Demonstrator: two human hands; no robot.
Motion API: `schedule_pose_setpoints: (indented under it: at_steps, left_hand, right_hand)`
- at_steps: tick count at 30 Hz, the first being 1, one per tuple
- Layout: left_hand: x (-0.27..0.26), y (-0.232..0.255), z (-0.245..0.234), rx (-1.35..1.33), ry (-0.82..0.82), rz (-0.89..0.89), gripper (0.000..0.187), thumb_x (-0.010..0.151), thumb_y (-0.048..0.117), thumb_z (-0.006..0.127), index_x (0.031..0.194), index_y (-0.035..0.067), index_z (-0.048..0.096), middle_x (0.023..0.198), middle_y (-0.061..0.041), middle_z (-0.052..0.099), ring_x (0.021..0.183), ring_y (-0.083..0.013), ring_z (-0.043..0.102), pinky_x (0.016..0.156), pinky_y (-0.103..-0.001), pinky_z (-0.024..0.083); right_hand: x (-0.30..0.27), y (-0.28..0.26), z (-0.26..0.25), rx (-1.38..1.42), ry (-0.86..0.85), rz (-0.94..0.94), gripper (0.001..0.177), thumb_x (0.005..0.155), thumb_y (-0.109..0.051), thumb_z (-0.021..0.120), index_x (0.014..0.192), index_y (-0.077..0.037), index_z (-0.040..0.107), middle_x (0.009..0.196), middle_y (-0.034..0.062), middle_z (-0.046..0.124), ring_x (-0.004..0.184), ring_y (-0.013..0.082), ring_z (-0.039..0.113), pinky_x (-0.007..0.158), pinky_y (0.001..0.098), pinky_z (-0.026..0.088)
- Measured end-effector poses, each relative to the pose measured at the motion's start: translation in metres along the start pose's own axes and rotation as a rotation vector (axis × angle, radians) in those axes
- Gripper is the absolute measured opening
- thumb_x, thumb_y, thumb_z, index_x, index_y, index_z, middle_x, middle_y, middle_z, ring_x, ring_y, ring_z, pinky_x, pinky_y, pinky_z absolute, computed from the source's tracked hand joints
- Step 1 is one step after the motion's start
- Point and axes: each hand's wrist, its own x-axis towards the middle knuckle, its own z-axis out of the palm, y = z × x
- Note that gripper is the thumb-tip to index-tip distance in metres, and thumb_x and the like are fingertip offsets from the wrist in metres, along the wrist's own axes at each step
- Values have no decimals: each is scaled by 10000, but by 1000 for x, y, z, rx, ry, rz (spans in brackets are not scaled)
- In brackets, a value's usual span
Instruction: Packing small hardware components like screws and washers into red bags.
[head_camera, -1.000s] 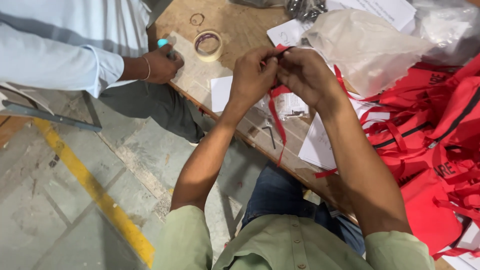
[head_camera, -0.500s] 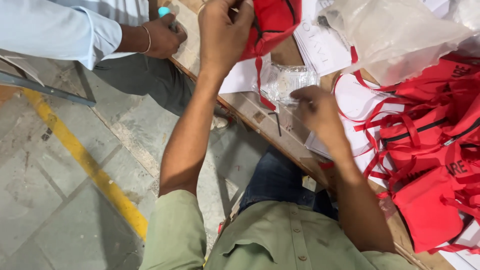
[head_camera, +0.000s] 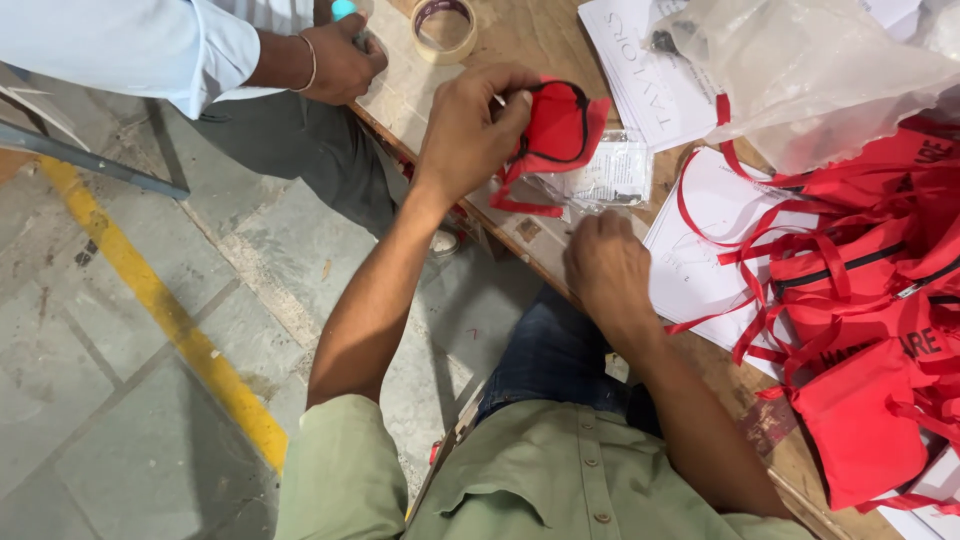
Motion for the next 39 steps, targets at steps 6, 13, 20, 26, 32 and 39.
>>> schedule_pose_setpoints:
  at_steps: [6, 13, 20, 26, 32, 39]
  left_hand:
    - [-2, 10, 0, -20, -93, -138, 246, 929, 109, 623, 1112, -10, 736, 822, -99, 754, 656, -124, 722, 610, -287, 553]
    - [2, 2, 10, 18, -39, -4, 221, 916, 118, 660, 1075, -11, 745, 922, -122, 767, 775, -160, 745, 701, -300, 580]
    - [6, -10, 8, 9, 56, -9, 204, 898, 99, 654, 1043, -2, 757, 878, -107, 766, 739, -132, 729, 696, -292, 581]
    - [9, -15, -3, -71, 73, -51, 194, 924, 83, 634, 1048, 1, 758, 855, -63, 776, 712, -72, 684, 662, -258, 553]
    - [5, -12, -7, -68, 54, -84, 194, 943, 98, 648, 1073, -3, 750, 843, -60, 767, 719, -71, 675, 666, -259, 549]
    - [-4, -14, -14, -72, 80, -42, 189, 948, 85, 639, 1074, -10, 744, 896, -58, 767, 760, -59, 698, 686, -247, 562]
  right_hand:
    - [6, 17, -52, 25, 134, 9, 128, 978, -103, 655, 991, 22, 633, 960, 232, 635, 850, 419, 635, 714, 510, 524]
    - [73, -12, -71, 493, 428, -23, 61, 1069, -35, 674, 1077, 18, 645, 928, 164, 664, 793, 311, 664, 714, 397, 538]
    - [96, -8, -72, 273, 421, -405, 272, 957, 94, 690, 1204, -17, 709, 1095, 162, 642, 1016, 325, 634, 850, 399, 524]
    - [66, 44, -52, 165, 173, -130, 382, 916, 28, 740, 1284, -71, 713, 1165, 162, 625, 1070, 338, 570, 914, 451, 478]
    - [78, 37, -35, -80, -53, -156, 870, 654, -198, 880, 1437, -54, 530, 1345, 209, 558, 1182, 431, 474, 952, 597, 318]
    - [92, 68, -25, -72, -115, -44, 503, 824, -239, 865, 1245, -40, 673, 1128, 148, 675, 1137, 352, 543, 986, 625, 279]
